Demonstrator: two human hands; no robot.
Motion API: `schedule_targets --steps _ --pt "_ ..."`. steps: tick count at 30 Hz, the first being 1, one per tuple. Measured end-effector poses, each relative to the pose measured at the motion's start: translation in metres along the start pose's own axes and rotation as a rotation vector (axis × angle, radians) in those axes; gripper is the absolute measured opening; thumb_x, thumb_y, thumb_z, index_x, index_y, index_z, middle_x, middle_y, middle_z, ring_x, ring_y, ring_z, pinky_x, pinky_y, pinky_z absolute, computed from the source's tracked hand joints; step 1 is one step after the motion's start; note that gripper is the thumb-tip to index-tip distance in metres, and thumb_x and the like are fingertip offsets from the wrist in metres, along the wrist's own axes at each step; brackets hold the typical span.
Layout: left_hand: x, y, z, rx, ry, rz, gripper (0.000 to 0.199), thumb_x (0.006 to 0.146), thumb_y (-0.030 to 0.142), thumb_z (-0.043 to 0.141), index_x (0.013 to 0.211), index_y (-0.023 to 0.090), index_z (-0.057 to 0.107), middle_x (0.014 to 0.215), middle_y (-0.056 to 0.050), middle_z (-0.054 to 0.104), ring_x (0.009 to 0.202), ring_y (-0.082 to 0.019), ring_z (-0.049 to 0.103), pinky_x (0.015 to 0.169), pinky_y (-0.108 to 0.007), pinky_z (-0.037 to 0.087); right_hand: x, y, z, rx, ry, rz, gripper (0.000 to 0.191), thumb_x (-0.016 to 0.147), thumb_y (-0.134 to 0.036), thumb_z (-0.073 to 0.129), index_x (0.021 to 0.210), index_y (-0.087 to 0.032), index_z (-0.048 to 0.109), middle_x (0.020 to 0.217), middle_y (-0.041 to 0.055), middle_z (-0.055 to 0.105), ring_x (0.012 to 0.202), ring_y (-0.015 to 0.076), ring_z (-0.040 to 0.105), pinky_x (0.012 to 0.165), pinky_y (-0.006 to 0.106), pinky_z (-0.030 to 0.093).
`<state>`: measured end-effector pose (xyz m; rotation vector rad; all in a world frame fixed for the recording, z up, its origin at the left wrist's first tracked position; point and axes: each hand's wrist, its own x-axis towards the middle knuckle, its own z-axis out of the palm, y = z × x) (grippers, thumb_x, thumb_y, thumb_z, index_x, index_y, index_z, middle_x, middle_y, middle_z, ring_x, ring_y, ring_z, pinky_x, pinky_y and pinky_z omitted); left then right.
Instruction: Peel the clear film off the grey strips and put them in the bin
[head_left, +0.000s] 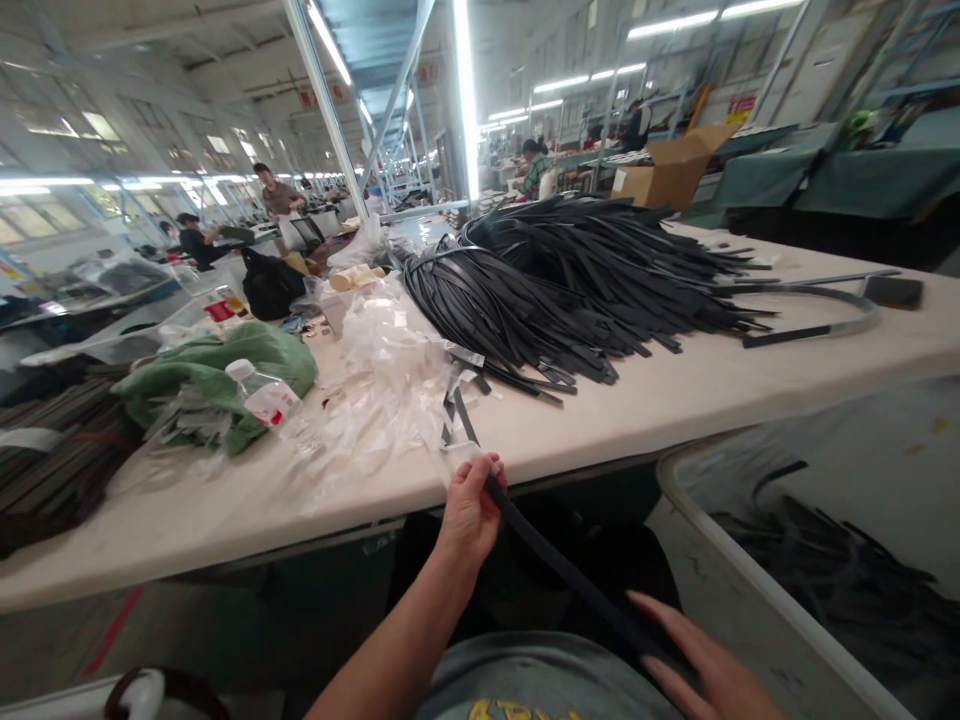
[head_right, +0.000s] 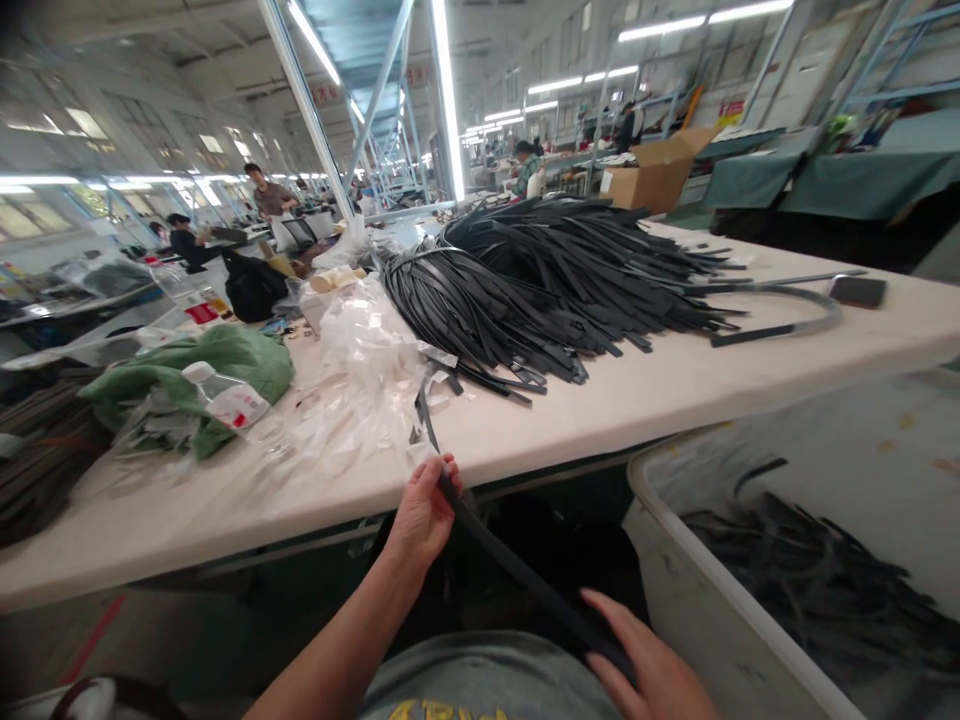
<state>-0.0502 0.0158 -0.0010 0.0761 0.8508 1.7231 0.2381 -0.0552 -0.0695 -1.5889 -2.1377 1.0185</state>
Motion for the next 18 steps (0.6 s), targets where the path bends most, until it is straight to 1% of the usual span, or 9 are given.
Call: schedule_targets --steps 2,4,6,7,8,10,12,15,18 --pt "-0.009 -0.002 -0.006 0.041 -0.046 -0.005 0.028 0.059 0.026 0.088 0.074 0.015 0.067 0.072 0.0 0.067 0.062 -0.008 0.062 0.061 -0.018 0.05 0.038 -0.063 0.0 0.164 -0.138 -0.133 0.061 0.084 -0.051 0.052 0.138 -0.023 0.053 0.138 0.0099 0.057 0.127 0.0293 0.053 0.109 0.045 0.041" --pt "-0.015 0.001 -0.011 0.105 -0.071 0.003 0.032 0.058 0.031 0.089 0.075 0.015 0.067 0.067 0.001 0.065 0.058 -0.008 0.059 0.057 -0.018 0.048 0.069 -0.118 0.006 0.332 -0.184 -0.244 0.059 0.086 -0.045 0.054 0.14 -0.022 0.049 0.136 0.0102 0.058 0.126 0.0276 0.053 0.108 0.042 0.041" --pt "-0.018 0.009 -0.016 0.172 -0.069 0.041 0.033 0.058 0.036 0.087 0.075 0.015 0.068 0.064 0.001 0.063 0.054 -0.009 0.057 0.052 -0.019 0.046 0.091 -0.158 0.013 0.483 -0.234 -0.294 0.056 0.088 -0.042 0.052 0.14 -0.021 0.049 0.113 0.0094 0.069 0.103 0.025 0.066 0.092 0.037 0.053" --pt "-0.018 0.014 -0.019 0.194 -0.062 0.073 0.033 0.059 0.038 0.087 0.075 0.015 0.068 0.064 0.001 0.064 0.053 -0.009 0.058 0.052 -0.02 0.046 0.1 -0.172 0.016 0.537 -0.266 -0.295 0.056 0.088 -0.042 0.05 0.14 -0.02 0.048 0.096 0.0067 0.071 0.083 0.0219 0.069 0.077 0.034 0.056" --pt "-0.018 0.02 -0.022 0.205 -0.055 0.106 0.033 0.059 0.038 0.087 0.075 0.015 0.068 0.066 0.0 0.065 0.054 -0.01 0.059 0.054 -0.02 0.048 0.108 -0.182 0.018 0.572 -0.298 -0.288 0.058 0.089 -0.043 0.049 0.141 -0.018 0.046 0.08 0.0025 0.068 0.064 0.0179 0.066 0.062 0.03 0.054" --pt "-0.018 0.031 -0.028 0.194 -0.04 0.155 0.033 0.059 0.035 0.087 0.077 0.014 0.069 0.072 -0.002 0.068 0.061 -0.011 0.063 0.061 -0.021 0.051 0.119 -0.193 0.018 0.574 -0.343 -0.269 0.058 0.09 -0.048 0.046 0.139 -0.016 0.046 0.059 -0.0048 0.058 0.041 0.0117 0.051 0.044 0.023 0.042" --pt "-0.02 0.04 -0.035 0.148 -0.018 0.167 0.032 0.06 0.032 0.087 0.079 0.014 0.069 0.081 -0.005 0.071 0.07 -0.013 0.067 0.069 -0.022 0.053 0.123 -0.192 0.012 0.531 -0.36 -0.269 0.054 0.091 -0.051 0.043 0.131 -0.016 0.054 0.052 -0.0069 0.052 0.037 0.0097 0.044 0.041 0.022 0.035" --pt "-0.024 0.056 -0.042 0.037 0.08 0.148 0.02 0.069 0.024 0.082 0.079 0.016 0.067 0.087 -0.006 0.073 0.077 -0.015 0.07 0.073 -0.025 0.056 0.114 -0.17 -0.001 0.524 -0.374 -0.278 0.044 0.092 -0.052 0.045 0.114 -0.018 0.063 0.061 -0.0029 0.059 0.047 0.0104 0.051 0.049 0.022 0.04" --pt "-0.029 0.072 -0.046 -0.065 0.234 0.098 0.006 0.08 0.016 0.072 0.079 0.017 0.065 0.083 -0.004 0.074 0.072 -0.014 0.07 0.068 -0.023 0.056 0.09 -0.137 -0.013 0.572 -0.399 -0.239 0.036 0.09 -0.051 0.052 0.102 -0.02 0.066 0.075 0.0012 0.065 0.059 0.0119 0.057 0.056 0.023 0.046"
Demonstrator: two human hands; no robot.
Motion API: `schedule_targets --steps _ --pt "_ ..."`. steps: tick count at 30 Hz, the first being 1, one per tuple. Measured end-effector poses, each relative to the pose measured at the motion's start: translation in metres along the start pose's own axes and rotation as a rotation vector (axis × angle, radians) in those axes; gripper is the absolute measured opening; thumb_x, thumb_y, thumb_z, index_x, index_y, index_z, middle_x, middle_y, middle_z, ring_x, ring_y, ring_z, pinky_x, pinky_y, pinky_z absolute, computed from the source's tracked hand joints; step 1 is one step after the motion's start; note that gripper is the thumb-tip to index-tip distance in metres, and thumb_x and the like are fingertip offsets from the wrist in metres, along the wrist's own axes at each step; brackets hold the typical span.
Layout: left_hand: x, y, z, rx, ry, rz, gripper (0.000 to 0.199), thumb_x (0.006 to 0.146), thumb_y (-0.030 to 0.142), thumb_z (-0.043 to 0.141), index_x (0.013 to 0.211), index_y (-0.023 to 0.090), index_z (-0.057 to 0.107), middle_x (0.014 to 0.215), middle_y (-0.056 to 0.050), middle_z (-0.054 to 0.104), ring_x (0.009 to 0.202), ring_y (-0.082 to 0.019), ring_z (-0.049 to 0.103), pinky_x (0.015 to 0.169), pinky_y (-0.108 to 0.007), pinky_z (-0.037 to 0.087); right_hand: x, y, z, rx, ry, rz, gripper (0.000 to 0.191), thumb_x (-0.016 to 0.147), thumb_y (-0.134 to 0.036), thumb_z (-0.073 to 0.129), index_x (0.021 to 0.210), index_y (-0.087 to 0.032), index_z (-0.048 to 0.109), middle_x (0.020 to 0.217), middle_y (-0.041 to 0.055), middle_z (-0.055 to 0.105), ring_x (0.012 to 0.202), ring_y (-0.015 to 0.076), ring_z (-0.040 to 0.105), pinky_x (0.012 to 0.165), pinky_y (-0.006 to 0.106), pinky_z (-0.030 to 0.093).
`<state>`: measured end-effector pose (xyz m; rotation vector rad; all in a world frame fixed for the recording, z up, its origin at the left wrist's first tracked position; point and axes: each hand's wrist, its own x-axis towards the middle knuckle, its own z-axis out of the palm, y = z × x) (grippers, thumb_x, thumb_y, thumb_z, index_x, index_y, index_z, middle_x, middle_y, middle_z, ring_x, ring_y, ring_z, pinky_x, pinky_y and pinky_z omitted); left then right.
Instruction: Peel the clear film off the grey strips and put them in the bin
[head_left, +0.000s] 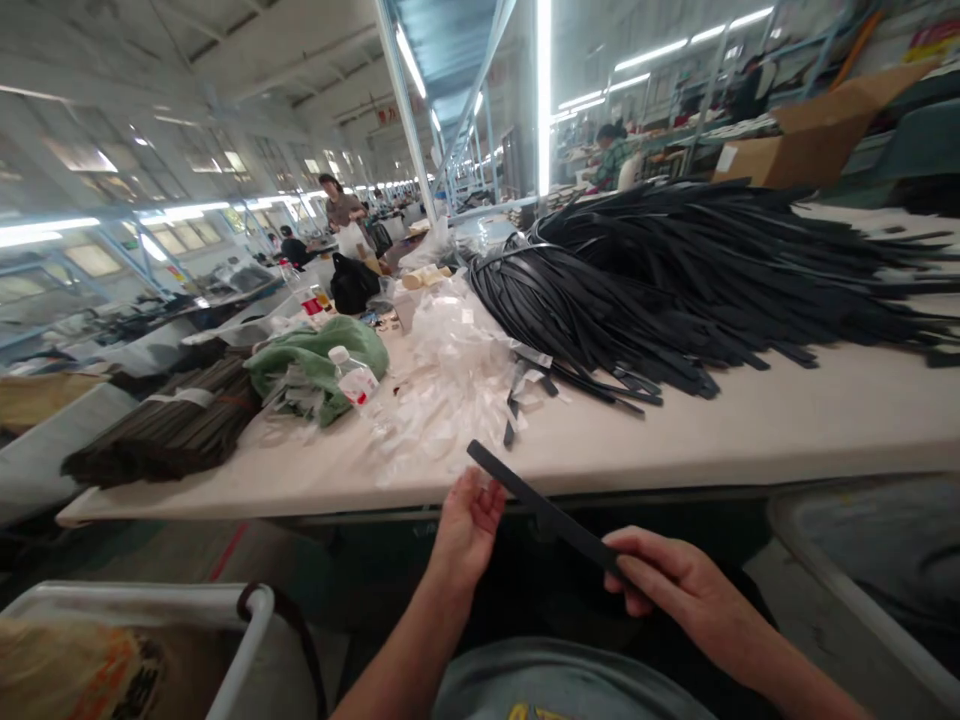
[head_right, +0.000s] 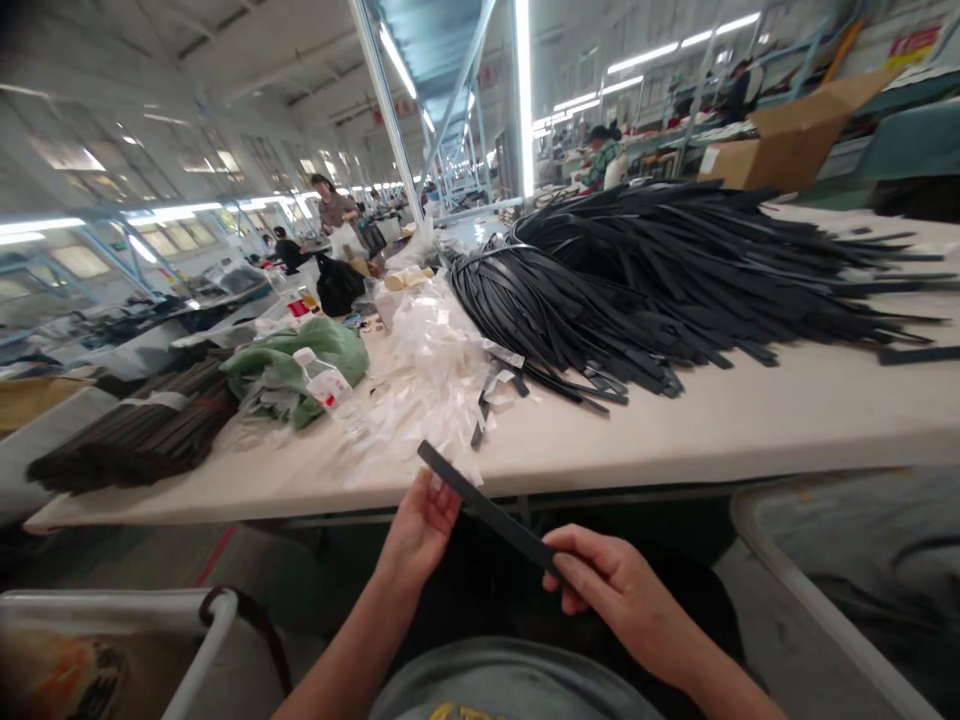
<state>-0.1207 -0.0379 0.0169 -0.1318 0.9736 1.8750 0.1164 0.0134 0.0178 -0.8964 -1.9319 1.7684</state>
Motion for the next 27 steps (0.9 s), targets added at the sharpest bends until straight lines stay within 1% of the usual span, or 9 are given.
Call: schedule_targets --steps 3,5,8,10,14,17,20,24,27 --pt "-0.005 0.01 -0.001 -0.029 0.044 -0.09 0.006 0.087 0.017 0.064 0.081 0.015 0.066 0.084 -0.004 0.074 0.071 -0.013 0.071 0.065 -0.022 0.056 -0.033 0.011 -0.005 -0.003 0.047 0.093 0.035 0.085 -0.052 0.057 0.094 -0.02 0.068 0.063 -0.0008 0.059 0.047 0.0099 0.048 0.045 0.02 0.038" --pt "-0.011 0.011 0.0 -0.045 0.03 -0.148 0.009 0.088 0.02 0.063 0.081 0.015 0.067 0.083 -0.003 0.074 0.07 -0.013 0.071 0.064 -0.023 0.056 -0.046 0.01 -0.001 -0.066 0.143 0.104 0.034 0.084 -0.051 0.059 0.089 -0.02 0.07 0.056 -0.0016 0.056 0.043 0.0094 0.043 0.04 0.02 0.034" --pt "-0.019 0.005 0.002 -0.071 0.019 -0.182 0.01 0.088 0.019 0.063 0.08 0.014 0.066 0.079 -0.003 0.074 0.066 -0.013 0.071 0.063 -0.023 0.057 -0.052 0.001 0.011 -0.177 0.283 0.026 0.029 0.085 -0.045 0.057 0.086 -0.02 0.071 0.057 -0.0007 0.058 0.044 0.0105 0.046 0.041 0.021 0.037" --pt "-0.022 0.002 0.002 -0.086 0.023 -0.189 0.012 0.09 0.018 0.061 0.08 0.013 0.066 0.076 -0.003 0.074 0.066 -0.013 0.071 0.063 -0.023 0.057 -0.051 -0.004 0.016 -0.236 0.348 -0.043 0.027 0.086 -0.042 0.056 0.087 -0.02 0.072 0.058 -0.0007 0.06 0.045 0.0112 0.049 0.042 0.021 0.04" --pt "-0.024 0.001 -0.001 -0.106 0.012 -0.204 0.017 0.093 0.017 0.056 0.08 0.013 0.065 0.073 -0.003 0.074 0.063 -0.013 0.071 0.059 -0.023 0.058 -0.049 -0.004 0.017 -0.339 0.464 -0.184 0.021 0.087 -0.037 0.058 0.088 -0.022 0.071 0.059 -0.0015 0.063 0.045 0.0121 0.055 0.043 0.021 0.044" --pt "-0.022 0.003 -0.002 -0.122 0.0 -0.209 0.017 0.093 0.018 0.055 0.08 0.012 0.065 0.071 -0.002 0.074 0.061 -0.013 0.07 0.058 -0.024 0.058 -0.048 0.001 0.015 -0.445 0.495 -0.298 0.015 0.088 -0.033 0.059 0.088 -0.023 0.071 0.064 -0.002 0.068 0.049 0.012 0.061 0.048 0.021 0.048" --pt "-0.023 0.004 -0.001 -0.118 -0.001 -0.198 0.016 0.092 0.017 0.056 0.08 0.012 0.065 0.072 -0.003 0.074 0.062 -0.013 0.071 0.058 -0.023 0.058 -0.046 0.007 0.015 -0.547 0.516 -0.377 0.013 0.089 -0.031 0.059 0.088 -0.024 0.07 0.07 -0.0027 0.071 0.055 0.0118 0.065 0.054 0.02 0.05" --pt "-0.025 0.002 -0.001 -0.105 -0.015 -0.179 0.009 0.089 0.016 0.062 0.081 0.012 0.066 0.074 -0.004 0.074 0.066 -0.014 0.072 0.059 -0.022 0.058 -0.046 0.013 0.017 -0.639 0.521 -0.434 0.012 0.091 -0.03 0.058 0.09 -0.025 0.069 0.076 -0.0033 0.073 0.06 0.0118 0.067 0.059 0.02 0.051" --pt "-0.024 0.002 -0.003 -0.116 -0.01 -0.176 0.009 0.089 0.016 0.061 0.082 0.012 0.066 0.074 -0.004 0.074 0.066 -0.014 0.072 0.059 -0.022 0.058 -0.049 0.014 0.018 -0.661 0.528 -0.446 0.012 0.091 -0.03 0.057 0.09 -0.025 0.069 0.076 -0.0035 0.073 0.061 0.0118 0.068 0.059 0.02 0.052"
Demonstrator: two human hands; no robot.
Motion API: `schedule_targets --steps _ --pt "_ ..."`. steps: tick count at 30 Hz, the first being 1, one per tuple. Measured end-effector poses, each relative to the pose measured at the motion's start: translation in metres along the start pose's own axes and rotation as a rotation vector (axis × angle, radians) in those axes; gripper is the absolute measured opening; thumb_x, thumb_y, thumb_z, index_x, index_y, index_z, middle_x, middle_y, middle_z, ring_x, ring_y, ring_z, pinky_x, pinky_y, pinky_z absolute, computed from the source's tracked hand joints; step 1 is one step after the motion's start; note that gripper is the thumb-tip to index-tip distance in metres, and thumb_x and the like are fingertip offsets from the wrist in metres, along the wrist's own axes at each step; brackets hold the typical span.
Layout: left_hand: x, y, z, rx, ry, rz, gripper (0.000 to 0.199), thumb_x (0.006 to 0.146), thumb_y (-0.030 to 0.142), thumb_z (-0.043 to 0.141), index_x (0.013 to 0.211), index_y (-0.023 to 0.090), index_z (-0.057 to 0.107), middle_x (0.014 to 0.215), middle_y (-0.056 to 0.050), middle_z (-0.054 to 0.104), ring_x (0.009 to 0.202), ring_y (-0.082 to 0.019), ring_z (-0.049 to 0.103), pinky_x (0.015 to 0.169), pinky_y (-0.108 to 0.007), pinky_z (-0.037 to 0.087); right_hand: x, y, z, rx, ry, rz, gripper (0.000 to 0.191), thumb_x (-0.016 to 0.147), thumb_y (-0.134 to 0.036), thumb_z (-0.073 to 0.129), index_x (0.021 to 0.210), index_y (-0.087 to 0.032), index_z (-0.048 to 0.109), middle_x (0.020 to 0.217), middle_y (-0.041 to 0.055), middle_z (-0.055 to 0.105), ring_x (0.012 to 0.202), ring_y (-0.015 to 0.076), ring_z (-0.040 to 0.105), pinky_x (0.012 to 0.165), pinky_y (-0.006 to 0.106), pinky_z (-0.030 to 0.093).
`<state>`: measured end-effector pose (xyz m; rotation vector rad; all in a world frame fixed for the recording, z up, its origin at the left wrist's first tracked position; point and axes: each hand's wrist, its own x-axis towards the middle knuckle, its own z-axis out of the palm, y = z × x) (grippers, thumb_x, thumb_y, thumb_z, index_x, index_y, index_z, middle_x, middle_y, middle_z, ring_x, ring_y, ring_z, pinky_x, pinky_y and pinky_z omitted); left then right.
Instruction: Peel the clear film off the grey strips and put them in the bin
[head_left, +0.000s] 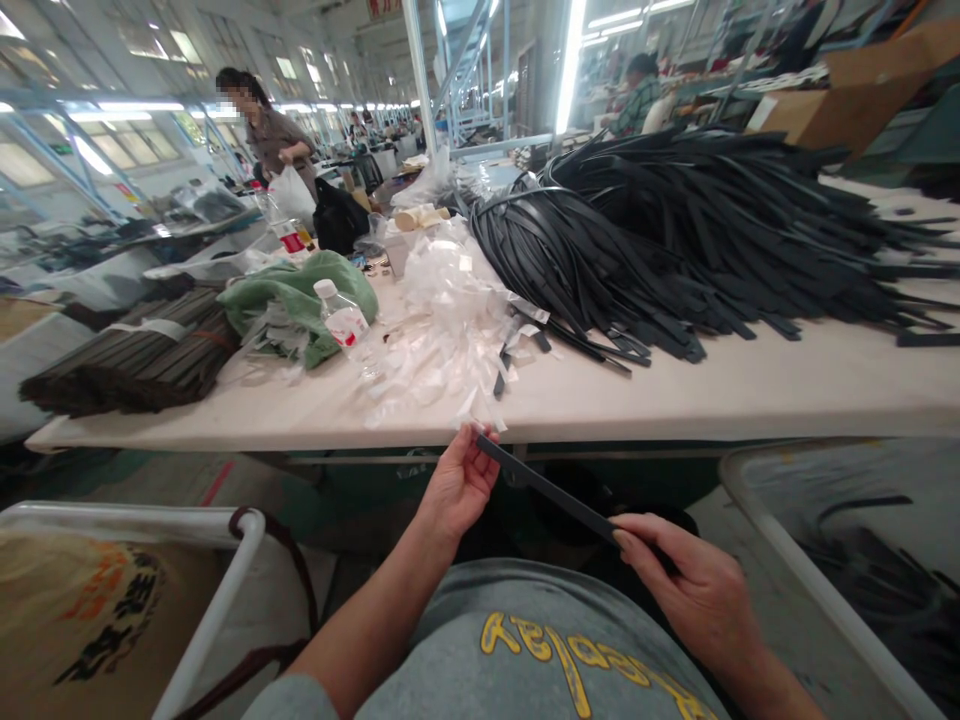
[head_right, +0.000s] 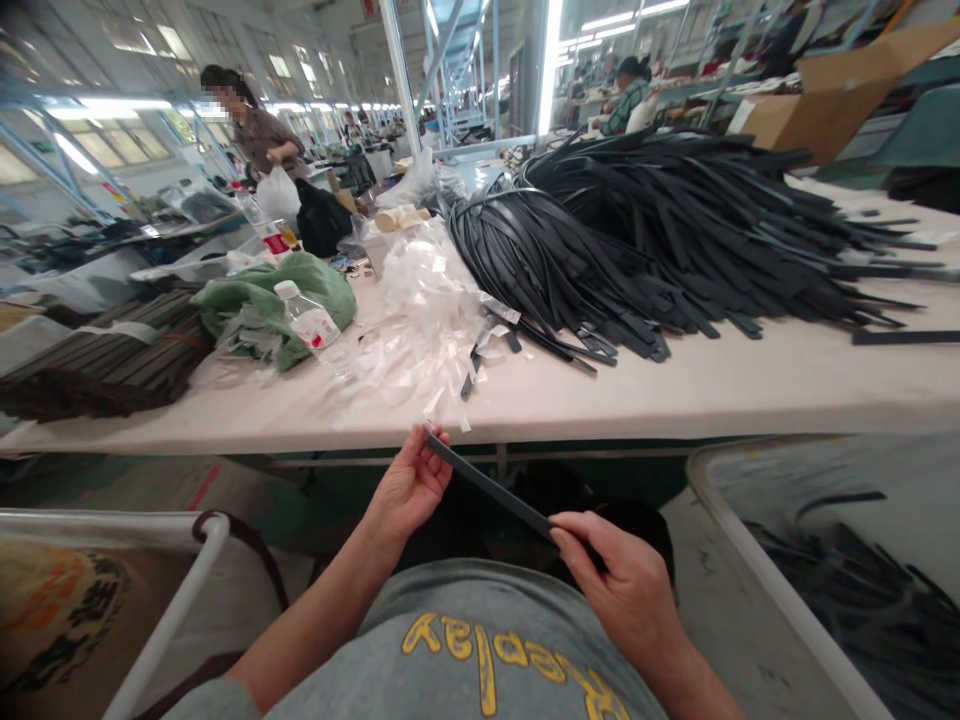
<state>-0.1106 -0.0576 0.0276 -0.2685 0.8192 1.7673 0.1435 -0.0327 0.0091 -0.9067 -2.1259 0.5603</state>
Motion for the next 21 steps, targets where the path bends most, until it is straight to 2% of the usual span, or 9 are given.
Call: schedule_targets --steps 6,14,21 --pt "0.0008 0.0004 -0.0033 -0.022 0.003 0.004 0.011 0.09 0.017 0.06 0.082 0.012 0.066 0.073 -0.004 0.074 0.065 -0.014 0.072 0.06 -0.023 0.059 -0.0005 -0.002 -0.0005 0.002 0.008 0.026 0.017 0.092 -0.034 0.056 0.088 -0.024 0.07 0.071 -0.0031 0.072 0.056 0.0124 0.067 0.056 0.021 0.052" --pt "-0.0067 0.0015 -0.003 -0.015 0.013 -0.005 0.014 0.091 0.017 0.058 0.081 0.013 0.066 0.071 -0.003 0.074 0.062 -0.012 0.071 0.06 -0.021 0.058 -0.001 0.002 0.0023 0.0 0.023 0.028 0.019 0.092 -0.036 0.055 0.088 -0.024 0.07 0.073 -0.0022 0.073 0.057 0.0134 0.069 0.059 0.022 0.054" --pt "-0.0033 0.0007 -0.0055 -0.024 -0.003 -0.011 0.014 0.091 0.017 0.058 0.081 0.013 0.066 0.072 -0.002 0.074 0.064 -0.012 0.071 0.063 -0.023 0.059 -0.0007 0.0018 0.003 -0.006 0.018 0.02 0.021 0.092 -0.038 0.056 0.087 -0.024 0.071 0.072 -0.0011 0.074 0.056 0.0141 0.068 0.058 0.022 0.054"
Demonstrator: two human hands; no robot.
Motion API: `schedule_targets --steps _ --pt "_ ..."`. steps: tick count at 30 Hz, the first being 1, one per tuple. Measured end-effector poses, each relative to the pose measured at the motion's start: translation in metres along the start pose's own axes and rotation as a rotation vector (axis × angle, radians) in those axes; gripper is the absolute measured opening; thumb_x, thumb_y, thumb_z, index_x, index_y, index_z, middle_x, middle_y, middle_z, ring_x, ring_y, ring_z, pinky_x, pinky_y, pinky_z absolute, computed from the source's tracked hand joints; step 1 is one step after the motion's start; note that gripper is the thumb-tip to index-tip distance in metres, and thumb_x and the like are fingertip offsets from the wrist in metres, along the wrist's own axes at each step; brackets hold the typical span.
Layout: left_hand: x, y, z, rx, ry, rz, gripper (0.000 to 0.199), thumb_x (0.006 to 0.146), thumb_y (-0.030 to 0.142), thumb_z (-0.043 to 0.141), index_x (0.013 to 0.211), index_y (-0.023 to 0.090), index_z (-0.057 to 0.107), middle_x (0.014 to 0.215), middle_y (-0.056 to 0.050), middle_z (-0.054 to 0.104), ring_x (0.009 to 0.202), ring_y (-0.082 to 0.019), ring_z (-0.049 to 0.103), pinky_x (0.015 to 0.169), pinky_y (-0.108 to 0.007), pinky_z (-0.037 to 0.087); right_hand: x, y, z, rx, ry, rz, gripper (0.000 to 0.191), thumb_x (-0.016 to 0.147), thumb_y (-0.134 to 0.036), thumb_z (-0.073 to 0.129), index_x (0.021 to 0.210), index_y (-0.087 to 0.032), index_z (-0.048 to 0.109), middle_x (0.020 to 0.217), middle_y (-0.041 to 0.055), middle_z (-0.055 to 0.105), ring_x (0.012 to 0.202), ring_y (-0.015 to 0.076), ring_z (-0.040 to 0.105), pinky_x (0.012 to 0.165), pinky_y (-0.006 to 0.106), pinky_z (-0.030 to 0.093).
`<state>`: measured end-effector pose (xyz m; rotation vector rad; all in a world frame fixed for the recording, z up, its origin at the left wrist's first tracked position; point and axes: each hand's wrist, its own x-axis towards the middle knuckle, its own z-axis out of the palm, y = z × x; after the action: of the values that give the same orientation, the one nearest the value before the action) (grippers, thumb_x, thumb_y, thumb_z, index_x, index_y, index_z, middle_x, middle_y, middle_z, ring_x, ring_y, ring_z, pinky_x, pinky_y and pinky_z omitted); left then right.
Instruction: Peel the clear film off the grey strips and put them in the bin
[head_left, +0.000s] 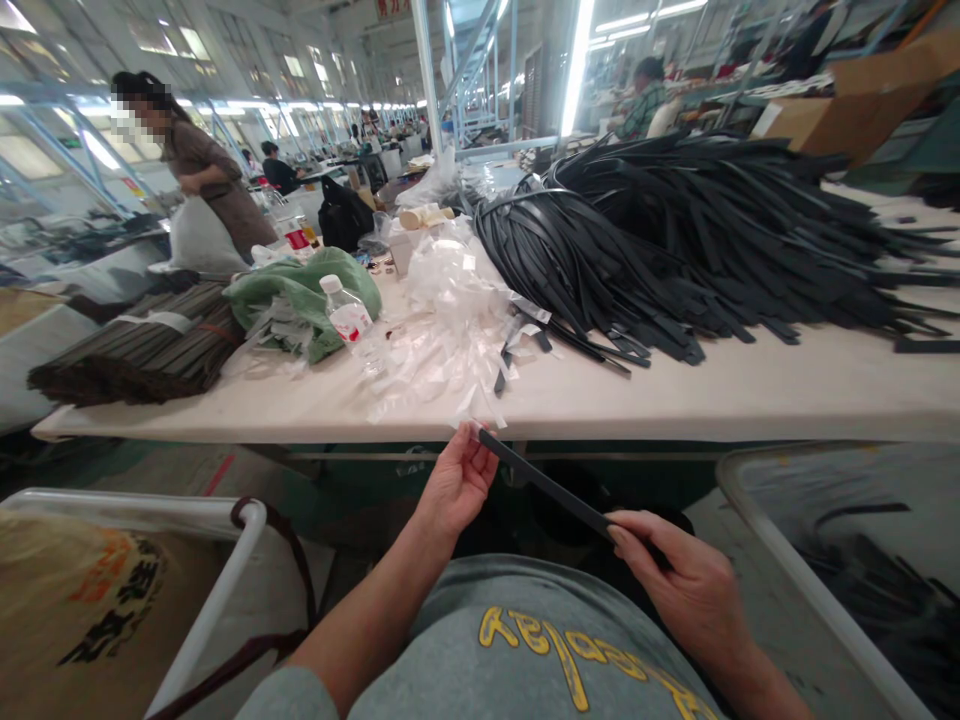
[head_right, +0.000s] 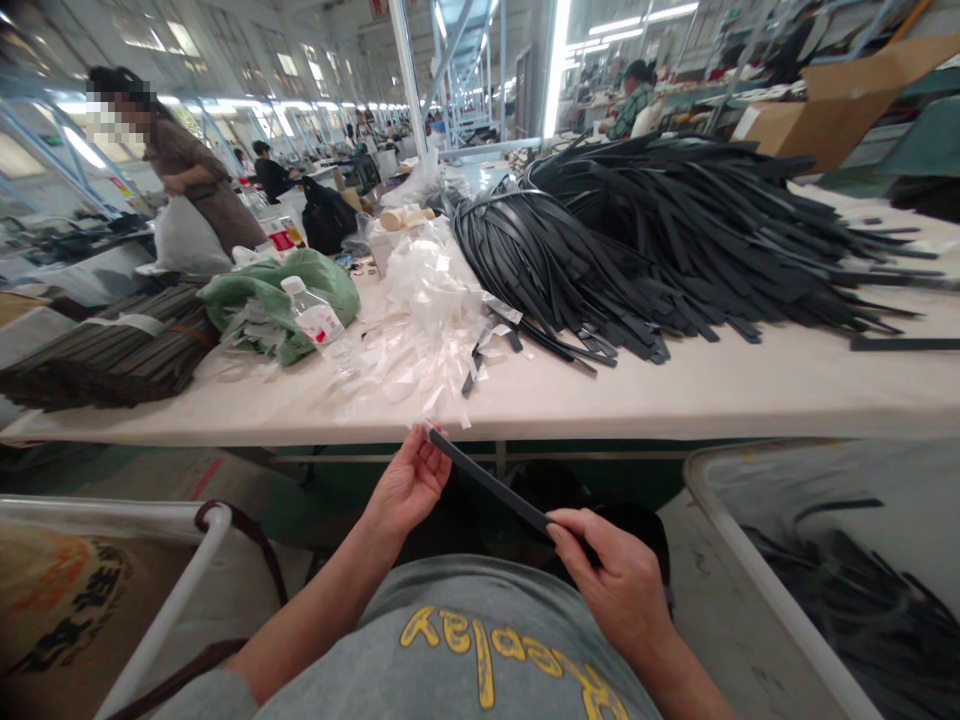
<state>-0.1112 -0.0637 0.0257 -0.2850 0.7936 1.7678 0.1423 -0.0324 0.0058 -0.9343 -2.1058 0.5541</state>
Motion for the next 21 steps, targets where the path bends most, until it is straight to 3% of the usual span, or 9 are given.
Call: schedule_targets --steps 5,10,15,18,21 --pt "-0.002 -0.01 -0.005 0.06 0.006 0.027 0.007 0.088 0.017 0.063 0.084 0.013 0.067 0.077 -0.004 0.074 0.069 -0.013 0.072 0.065 -0.022 0.058 0.0 -0.006 0.007 0.018 -0.038 0.04 0.022 0.092 -0.037 0.055 0.088 -0.022 0.071 0.075 0.0 0.074 0.062 0.0151 0.069 0.061 0.023 0.054" --pt "-0.014 -0.036 -0.017 0.161 -0.009 -0.053 0.01 0.084 0.021 0.069 0.087 0.012 0.068 0.079 -0.006 0.074 0.068 -0.015 0.071 0.063 -0.023 0.057 0.008 -0.025 0.025 0.095 -0.275 0.113 0.023 0.095 -0.033 0.049 0.091 -0.022 0.069 0.079 0.0017 0.072 0.068 0.0166 0.068 0.066 0.026 0.053" --pt "-0.018 -0.038 -0.029 0.178 -0.044 0.004 0.014 0.076 0.022 0.077 0.085 0.014 0.069 0.083 -0.005 0.074 0.071 -0.013 0.07 0.066 -0.022 0.056 0.006 -0.023 0.009 0.22 -0.47 0.241 0.027 0.093 -0.032 0.049 0.115 -0.022 0.061 0.07 -0.0021 0.066 0.057 0.0144 0.062 0.056 0.024 0.049" --pt "-0.024 -0.04 -0.032 0.216 -0.07 0.037 0.021 0.071 0.026 0.081 0.084 0.015 0.07 0.083 -0.005 0.075 0.071 -0.013 0.069 0.068 -0.023 0.056 0.003 -0.021 -0.001 0.272 -0.492 0.28 0.036 0.095 -0.033 0.044 0.127 -0.021 0.051 0.065 -0.0048 0.062 0.047 0.0117 0.055 0.05 0.022 0.047" --pt "-0.034 -0.048 -0.032 0.298 -0.152 0.0 0.027 0.065 0.03 0.085 0.083 0.013 0.073 0.084 -0.007 0.075 0.076 -0.015 0.068 0.071 -0.024 0.054 0.01 -0.029 0.008 0.311 -0.49 0.256 0.038 0.095 -0.033 0.044 0.131 -0.019 0.049 0.066 -0.0044 0.061 0.048 0.0109 0.055 0.049 0.021 0.046"
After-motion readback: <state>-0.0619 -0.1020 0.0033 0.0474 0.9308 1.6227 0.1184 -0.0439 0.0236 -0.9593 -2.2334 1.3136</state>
